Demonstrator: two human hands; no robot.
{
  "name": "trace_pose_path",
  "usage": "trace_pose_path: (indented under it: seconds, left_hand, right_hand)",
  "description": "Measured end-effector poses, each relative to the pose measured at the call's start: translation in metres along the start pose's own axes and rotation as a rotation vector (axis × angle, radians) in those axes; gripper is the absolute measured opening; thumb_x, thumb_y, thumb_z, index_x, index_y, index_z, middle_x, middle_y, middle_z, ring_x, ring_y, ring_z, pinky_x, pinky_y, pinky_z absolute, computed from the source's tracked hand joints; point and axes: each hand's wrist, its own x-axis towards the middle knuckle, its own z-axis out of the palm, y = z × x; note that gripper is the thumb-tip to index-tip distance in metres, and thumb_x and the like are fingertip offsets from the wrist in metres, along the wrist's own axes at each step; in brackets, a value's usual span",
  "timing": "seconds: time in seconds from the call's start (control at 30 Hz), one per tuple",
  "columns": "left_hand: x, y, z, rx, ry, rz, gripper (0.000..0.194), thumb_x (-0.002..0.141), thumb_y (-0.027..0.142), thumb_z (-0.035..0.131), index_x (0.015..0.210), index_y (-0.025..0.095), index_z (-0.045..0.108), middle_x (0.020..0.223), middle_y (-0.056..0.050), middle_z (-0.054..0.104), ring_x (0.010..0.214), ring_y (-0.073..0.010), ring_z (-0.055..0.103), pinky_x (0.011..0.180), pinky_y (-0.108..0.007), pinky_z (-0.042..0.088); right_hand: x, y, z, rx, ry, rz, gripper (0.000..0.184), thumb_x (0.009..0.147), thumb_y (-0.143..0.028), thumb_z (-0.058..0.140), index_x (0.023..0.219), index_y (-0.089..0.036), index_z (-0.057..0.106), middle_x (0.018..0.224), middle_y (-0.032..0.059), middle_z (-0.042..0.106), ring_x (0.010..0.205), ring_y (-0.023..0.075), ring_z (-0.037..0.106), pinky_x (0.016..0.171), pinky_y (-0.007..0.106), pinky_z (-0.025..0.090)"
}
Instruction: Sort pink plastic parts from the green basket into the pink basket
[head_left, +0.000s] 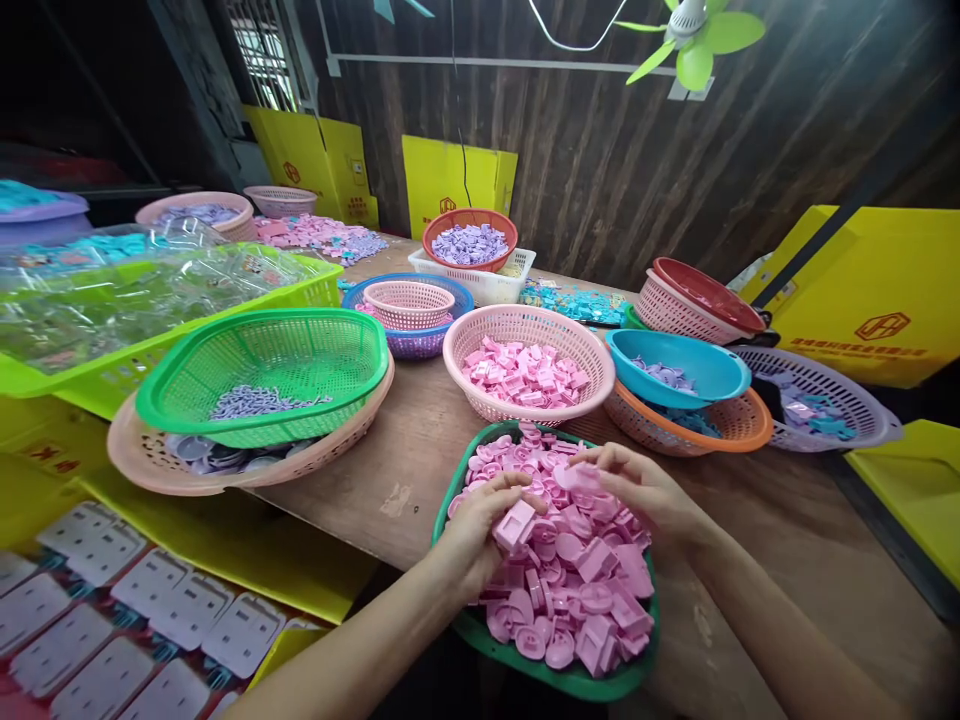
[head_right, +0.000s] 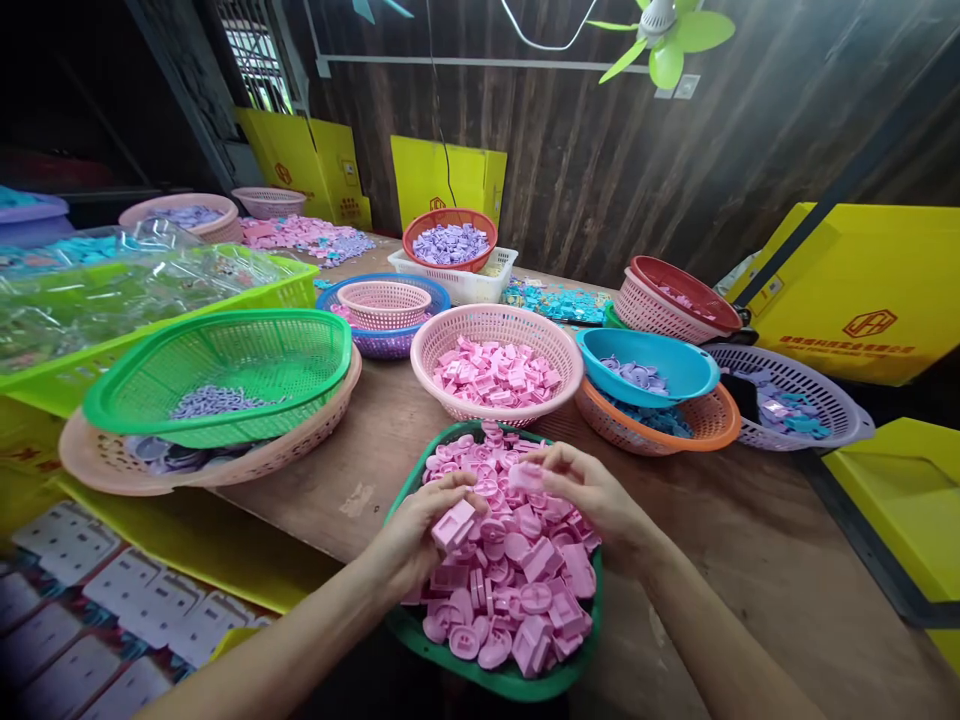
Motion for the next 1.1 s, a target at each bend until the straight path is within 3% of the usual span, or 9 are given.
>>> trace_pose_path:
  seconds: [0.1,0.23,0.3,0.37,0.5,0.6,0.7,0.87,1.1]
  left_hand:
    - [0.004,0.0,0.015,0.15,-0.038,-0.02,0.025,0.076,0.036,0.054,0.09,0.015,0.053,0.058,0.0,0.056,0.042,-0.0067,0.045,0.04,-0.016,0.031]
    - [0.003,-0.005,0.036,1.028,-0.224,0.29,0.034,0.074,0.041,0.054,0.099,0.018,0.058,0.061,-0.003,0.06,0.056,-0.0157,0.056,0.052,-0.024,0.04]
    - [0.004,-0.01,0.045,1.49,-0.23,0.431,0.036,0.074,0.042,0.054,0.1,0.017,0.06,0.068,-0.008,0.063,0.066,-0.0219,0.06,0.06,-0.03,0.043]
    - [0.007,-0.015,0.054,1.796,-0.233,0.443,0.036,0.075,0.043,0.05,0.093,0.015,0.063,0.072,-0.012,0.065,0.068,-0.0257,0.061,0.06,-0.034,0.044]
    - [0.015,-0.021,0.065,1.997,-0.319,0.38,0.028,0.076,0.037,0.05,0.077,0.013,0.064,0.071,-0.015,0.065,0.066,-0.026,0.061,0.057,-0.033,0.045]
    - [0.018,-0.02,0.064,1.956,-0.296,0.391,0.023,0.072,0.033,0.054,0.078,0.014,0.065,0.073,-0.013,0.065,0.067,-0.0253,0.061,0.058,-0.032,0.043]
    - [0.02,-0.011,0.053,1.715,-0.266,0.346,0.023,0.068,0.033,0.058,0.081,0.017,0.066,0.07,-0.008,0.065,0.064,-0.0206,0.058,0.057,-0.027,0.04]
    - [0.024,0.017,0.021,0.941,-0.36,0.0,0.03,0.068,0.043,0.06,0.073,0.014,0.064,0.061,-0.002,0.06,0.05,-0.0095,0.048,0.046,-0.019,0.031]
    - [0.025,0.028,-0.013,0.167,-0.164,-0.356,0.022,0.07,0.033,0.061,0.064,0.012,0.056,0.052,-0.001,0.056,0.042,-0.0072,0.046,0.04,-0.017,0.031]
  right_hand:
    - [-0.011,0.003,-0.007,0.34,0.157,0.138,0.011,0.079,-0.027,0.054,0.074,-0.02,0.047,0.082,0.0005,0.056,0.076,0.015,0.055,0.067,0.027,0.042]
    - [-0.035,0.008,-0.024,0.426,0.245,0.209,0.006,0.073,-0.021,0.053,0.07,-0.02,0.047,0.061,-0.0039,0.047,0.053,0.01,0.046,0.047,0.021,0.035]
    - [-0.048,0.008,-0.029,0.296,0.257,0.258,0.006,0.074,-0.022,0.049,0.069,-0.02,0.048,0.053,-0.0061,0.039,0.043,0.0078,0.035,0.039,0.019,0.025]
    - [-0.059,0.009,-0.029,0.052,0.244,0.307,0.013,0.078,-0.026,0.045,0.068,-0.019,0.049,0.049,-0.0066,0.036,0.041,0.0074,0.028,0.038,0.02,0.02]
    - [-0.07,0.016,-0.015,-0.522,0.184,0.269,0.021,0.075,-0.032,0.053,0.06,-0.018,0.051,0.052,-0.0051,0.041,0.049,0.0091,0.034,0.046,0.022,0.024]
    - [-0.067,0.024,-0.009,-0.624,0.138,0.25,0.024,0.073,-0.03,0.055,0.054,-0.017,0.047,0.051,-0.0053,0.038,0.052,0.0093,0.034,0.048,0.022,0.023]
    - [-0.061,0.025,-0.01,-0.339,0.114,0.294,0.025,0.077,-0.032,0.053,0.058,-0.016,0.047,0.053,-0.0055,0.038,0.05,0.0077,0.033,0.046,0.021,0.023]
    - [-0.05,0.025,-0.011,0.243,0.152,0.476,0.021,0.077,-0.034,0.054,0.067,-0.016,0.05,0.047,-0.0078,0.037,0.038,0.0042,0.028,0.037,0.018,0.015]
    - [-0.03,0.027,-0.008,0.487,0.087,0.55,0.024,0.076,-0.028,0.048,0.055,-0.018,0.039,0.048,-0.006,0.035,0.036,0.0046,0.028,0.032,0.016,0.017]
